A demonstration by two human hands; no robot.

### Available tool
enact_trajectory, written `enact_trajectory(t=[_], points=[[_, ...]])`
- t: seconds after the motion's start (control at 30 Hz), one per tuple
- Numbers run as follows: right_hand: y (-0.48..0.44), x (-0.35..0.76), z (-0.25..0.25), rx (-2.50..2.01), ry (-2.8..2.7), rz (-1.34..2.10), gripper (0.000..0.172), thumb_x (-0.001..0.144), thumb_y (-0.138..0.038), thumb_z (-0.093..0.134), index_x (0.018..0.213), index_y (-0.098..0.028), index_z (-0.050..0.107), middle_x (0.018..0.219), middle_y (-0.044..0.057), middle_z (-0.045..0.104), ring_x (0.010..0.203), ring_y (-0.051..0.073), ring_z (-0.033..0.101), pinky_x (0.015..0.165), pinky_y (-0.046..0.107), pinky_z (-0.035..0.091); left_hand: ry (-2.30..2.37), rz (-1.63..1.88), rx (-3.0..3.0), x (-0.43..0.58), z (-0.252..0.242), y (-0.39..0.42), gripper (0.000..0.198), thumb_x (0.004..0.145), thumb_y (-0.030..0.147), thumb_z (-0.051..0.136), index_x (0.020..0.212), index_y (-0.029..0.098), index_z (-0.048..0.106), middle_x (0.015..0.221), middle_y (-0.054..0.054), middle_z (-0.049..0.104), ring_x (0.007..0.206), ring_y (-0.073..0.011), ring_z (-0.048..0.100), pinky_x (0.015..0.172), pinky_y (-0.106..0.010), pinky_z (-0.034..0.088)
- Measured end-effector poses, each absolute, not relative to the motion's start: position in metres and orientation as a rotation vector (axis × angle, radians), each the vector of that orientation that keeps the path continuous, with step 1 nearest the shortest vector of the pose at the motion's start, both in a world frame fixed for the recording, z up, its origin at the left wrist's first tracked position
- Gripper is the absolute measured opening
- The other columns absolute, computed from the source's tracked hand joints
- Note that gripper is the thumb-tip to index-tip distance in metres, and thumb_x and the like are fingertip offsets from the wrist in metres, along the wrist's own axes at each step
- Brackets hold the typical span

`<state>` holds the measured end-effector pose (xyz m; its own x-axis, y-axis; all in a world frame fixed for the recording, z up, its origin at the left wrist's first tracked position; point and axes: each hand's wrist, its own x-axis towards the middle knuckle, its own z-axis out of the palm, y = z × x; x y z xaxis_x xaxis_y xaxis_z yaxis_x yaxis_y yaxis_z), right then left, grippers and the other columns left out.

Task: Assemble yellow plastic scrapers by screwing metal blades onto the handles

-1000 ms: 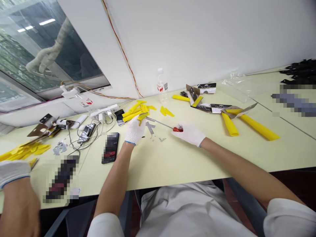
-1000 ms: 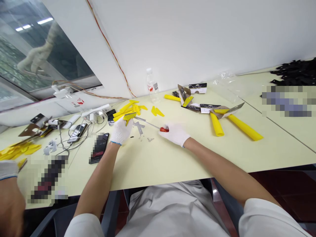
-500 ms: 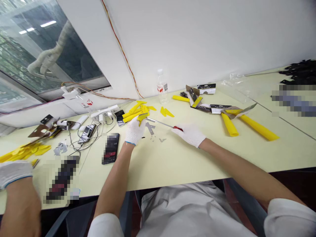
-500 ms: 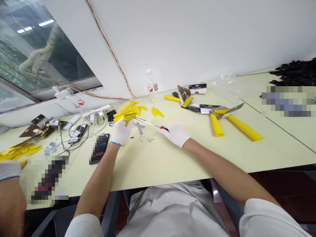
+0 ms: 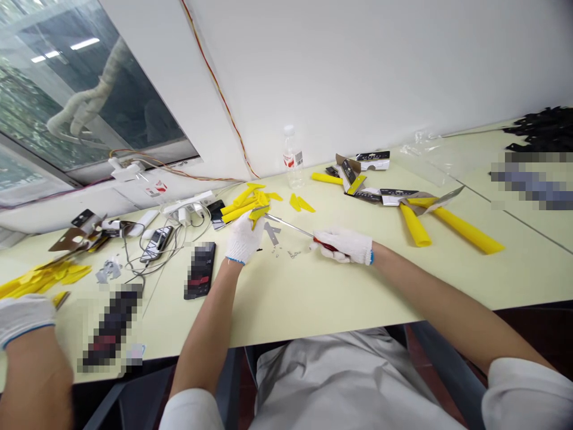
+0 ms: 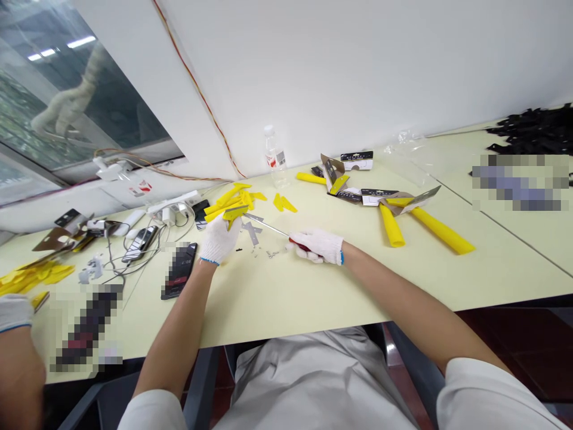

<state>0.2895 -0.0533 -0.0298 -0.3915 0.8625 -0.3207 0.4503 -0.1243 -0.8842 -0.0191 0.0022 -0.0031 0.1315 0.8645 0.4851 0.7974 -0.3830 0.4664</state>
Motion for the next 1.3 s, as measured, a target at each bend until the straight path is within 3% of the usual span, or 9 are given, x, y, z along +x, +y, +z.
enact_trajectory(t=[0.1,0.2,0.3,0.57,0.93,1.03,1.17,1.23,1.3], points=[[-0.053,0.285,-0.027,-1.549,-1.812,1.379,0.048,0.105,-0.066,0.060,0.099,-0.020,0.066,0.071,0.000,0.061,0.051,0.010,0.041,0.047,0.025,0.032,1.714,1.087,2.277,-0.018,-0.002,0.001,0.009,0.100,0.023,0.062,0.096,0.021,0.070,0.109,-0.012,0.083,0.113,-0.0301,0.079,0.105,-0.040,0.062],[-0.054,0.279,-0.024,-1.710,-1.912,0.948,0.035,0.096,-0.052,0.077,0.092,-0.021,0.061,0.083,0.002,0.069,0.067,0.014,0.056,0.062,0.027,0.040,1.762,1.070,2.247,-0.017,0.000,0.000,0.007,0.099,0.023,0.062,0.096,0.021,0.068,0.106,-0.013,0.082,0.113,-0.0307,0.079,0.105,-0.041,0.062],[-0.056,0.277,-0.021,-1.780,-1.969,0.705,0.026,0.099,-0.045,0.074,0.098,-0.021,0.066,0.092,0.005,0.076,0.079,0.020,0.065,0.072,0.030,0.043,1.795,1.041,2.218,-0.015,0.002,-0.001,0.008,0.099,0.025,0.062,0.095,0.021,0.068,0.104,-0.014,0.081,0.113,-0.0316,0.079,0.106,-0.043,0.061],[-0.060,0.274,-0.022,-1.794,-2.096,0.323,0.033,0.109,-0.050,0.062,0.105,-0.021,0.077,0.110,0.011,0.079,0.096,0.028,0.072,0.070,0.034,0.039,1.816,1.016,2.200,-0.016,0.001,-0.001,0.016,0.102,0.029,0.058,0.091,0.022,0.066,0.100,-0.014,0.079,0.110,-0.0324,0.078,0.101,-0.043,0.061],[-0.053,0.281,-0.027,-1.617,-2.131,0.815,0.047,0.114,-0.054,0.045,0.106,-0.021,0.077,0.096,0.010,0.080,0.089,0.026,0.072,0.082,0.035,0.048,1.780,1.047,2.224,-0.017,0.001,-0.001,0.008,0.099,0.025,0.061,0.092,0.022,0.064,0.095,-0.011,0.079,0.109,-0.0297,0.079,0.102,-0.040,0.062],[-0.054,0.283,-0.025,-1.555,-1.999,1.131,0.050,0.112,-0.059,0.043,0.095,-0.021,0.071,0.075,0.004,0.068,0.066,0.018,0.059,0.067,0.030,0.045,1.744,1.065,2.249,-0.018,-0.001,0.000,0.009,0.100,0.024,0.061,0.094,0.022,0.067,0.097,-0.011,0.079,0.110,-0.0288,0.079,0.103,-0.039,0.062],[-0.057,0.284,-0.021,-1.473,-1.698,1.646,0.049,0.109,-0.066,0.044,0.101,-0.022,0.063,0.066,-0.005,0.052,0.045,0.010,0.029,0.045,0.026,0.025,1.680,1.090,2.300,-0.019,-0.003,0.001,0.013,0.101,0.025,0.059,0.102,0.022,0.071,0.107,-0.013,0.081,0.114,-0.0298,0.078,0.104,-0.040,0.061],[-0.058,0.283,-0.019,-1.487,-1.671,1.677,0.043,0.105,-0.066,0.054,0.098,-0.023,0.058,0.065,-0.006,0.048,0.045,0.009,0.028,0.044,0.025,0.022,1.677,1.085,2.306,-0.018,-0.003,0.001,0.014,0.102,0.026,0.059,0.102,0.021,0.072,0.108,-0.013,0.081,0.113,-0.0302,0.078,0.103,-0.041,0.062],[-0.058,0.282,-0.020,-1.567,-1.730,1.512,0.038,0.098,-0.059,0.069,0.092,-0.024,0.053,0.065,-0.006,0.050,0.049,0.010,0.035,0.047,0.025,0.027,1.692,1.080,2.301,-0.018,-0.003,0.001,0.015,0.102,0.026,0.058,0.103,0.021,0.073,0.109,-0.013,0.081,0.112,-0.0302,0.078,0.103,-0.041,0.061]])
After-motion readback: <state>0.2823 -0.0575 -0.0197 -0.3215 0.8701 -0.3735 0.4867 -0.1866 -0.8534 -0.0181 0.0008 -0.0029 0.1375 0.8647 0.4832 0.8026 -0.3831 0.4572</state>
